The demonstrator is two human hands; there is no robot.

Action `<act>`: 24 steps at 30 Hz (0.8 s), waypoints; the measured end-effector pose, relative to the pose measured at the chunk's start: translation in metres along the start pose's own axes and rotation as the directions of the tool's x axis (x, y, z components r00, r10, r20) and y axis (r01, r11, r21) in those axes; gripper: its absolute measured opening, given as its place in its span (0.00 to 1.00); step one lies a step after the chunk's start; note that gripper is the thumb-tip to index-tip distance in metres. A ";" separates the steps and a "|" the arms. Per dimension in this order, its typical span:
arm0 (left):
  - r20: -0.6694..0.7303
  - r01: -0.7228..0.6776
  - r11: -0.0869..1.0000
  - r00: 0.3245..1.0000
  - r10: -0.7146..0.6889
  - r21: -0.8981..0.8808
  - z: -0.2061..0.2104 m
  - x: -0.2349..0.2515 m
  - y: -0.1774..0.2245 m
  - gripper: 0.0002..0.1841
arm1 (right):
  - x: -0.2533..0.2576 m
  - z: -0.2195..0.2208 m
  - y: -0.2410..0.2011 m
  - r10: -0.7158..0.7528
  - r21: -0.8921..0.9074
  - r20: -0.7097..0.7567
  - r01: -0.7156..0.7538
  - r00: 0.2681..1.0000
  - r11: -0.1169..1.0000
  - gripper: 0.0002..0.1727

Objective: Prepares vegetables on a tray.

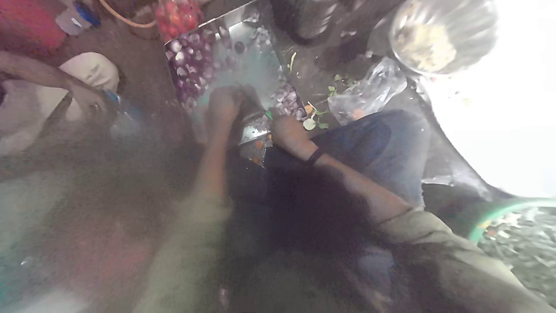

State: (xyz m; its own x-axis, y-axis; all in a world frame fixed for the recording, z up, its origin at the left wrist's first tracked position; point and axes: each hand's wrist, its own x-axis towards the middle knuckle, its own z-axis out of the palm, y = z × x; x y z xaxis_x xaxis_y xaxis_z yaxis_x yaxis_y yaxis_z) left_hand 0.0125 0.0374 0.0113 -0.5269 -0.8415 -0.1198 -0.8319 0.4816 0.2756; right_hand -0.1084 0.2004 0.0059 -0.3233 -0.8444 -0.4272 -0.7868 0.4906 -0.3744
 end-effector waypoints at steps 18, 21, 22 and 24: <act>-0.008 -0.025 1.000 1.000 0.025 -0.014 0.007 0.007 -0.003 0.11 | 0.003 0.003 -0.008 -0.001 0.033 0.032 0.000 0.999 0.999 0.26; -0.003 -0.009 0.999 1.000 0.009 -0.033 0.007 0.007 -0.004 0.12 | 0.009 0.010 -0.009 -0.027 0.066 0.000 0.027 1.000 0.997 0.26; -0.003 -0.006 0.999 1.000 0.006 -0.040 0.006 0.006 -0.003 0.12 | 0.011 0.011 -0.010 -0.050 0.071 -0.011 0.050 0.999 0.996 0.25; 0.020 0.012 0.999 1.000 -0.011 -0.041 0.002 0.006 -0.001 0.12 | 0.019 0.015 -0.014 -0.082 0.068 -0.026 0.083 0.996 0.994 0.26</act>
State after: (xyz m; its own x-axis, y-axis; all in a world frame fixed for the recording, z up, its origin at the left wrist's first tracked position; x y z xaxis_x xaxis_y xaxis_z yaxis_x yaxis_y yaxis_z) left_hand 0.0096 0.0324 0.0083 -0.5207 -0.8419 -0.1416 -0.8304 0.4609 0.3129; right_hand -0.0959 0.1811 -0.0094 -0.2716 -0.8870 -0.3735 -0.7735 0.4321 -0.4636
